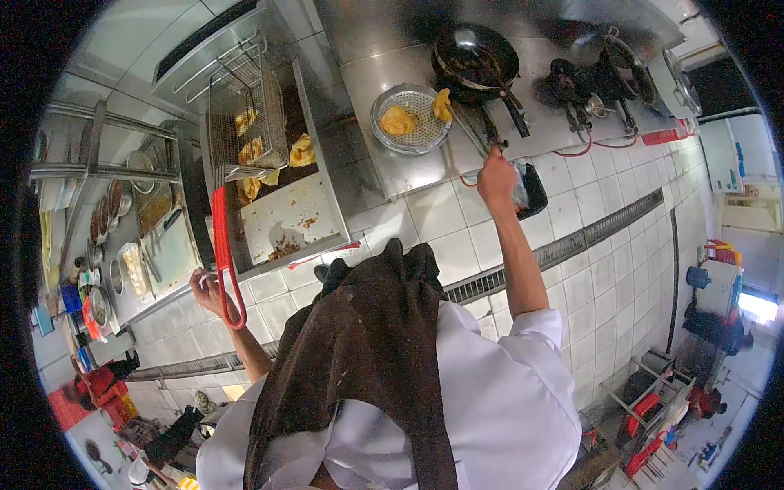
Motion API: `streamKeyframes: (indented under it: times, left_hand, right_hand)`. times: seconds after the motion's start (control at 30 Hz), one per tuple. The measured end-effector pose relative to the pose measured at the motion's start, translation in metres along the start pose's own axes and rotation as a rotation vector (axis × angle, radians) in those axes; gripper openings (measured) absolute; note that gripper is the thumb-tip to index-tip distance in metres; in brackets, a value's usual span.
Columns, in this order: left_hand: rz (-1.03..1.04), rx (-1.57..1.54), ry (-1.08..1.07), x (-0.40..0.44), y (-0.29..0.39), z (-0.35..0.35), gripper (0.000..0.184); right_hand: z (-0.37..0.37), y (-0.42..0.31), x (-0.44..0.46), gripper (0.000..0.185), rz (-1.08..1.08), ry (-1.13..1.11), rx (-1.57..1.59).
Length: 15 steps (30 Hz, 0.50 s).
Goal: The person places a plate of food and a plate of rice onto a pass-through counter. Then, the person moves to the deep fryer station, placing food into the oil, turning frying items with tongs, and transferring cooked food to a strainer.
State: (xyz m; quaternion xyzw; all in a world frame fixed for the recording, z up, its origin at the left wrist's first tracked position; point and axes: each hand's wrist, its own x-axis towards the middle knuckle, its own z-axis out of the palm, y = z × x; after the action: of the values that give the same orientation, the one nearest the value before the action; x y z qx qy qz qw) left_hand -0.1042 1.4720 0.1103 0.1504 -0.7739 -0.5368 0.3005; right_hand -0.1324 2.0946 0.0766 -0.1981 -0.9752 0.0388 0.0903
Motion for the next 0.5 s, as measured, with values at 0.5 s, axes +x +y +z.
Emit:
streamKeyframes:
  times: [0.5]
  left_hand:
    - [-0.021, 0.054, -0.003, -0.001, 0.007, -0.009, 0.022]
  right_hand:
    - [0.003, -0.044, -0.007, 0.035, -0.092, -0.363, -0.066]
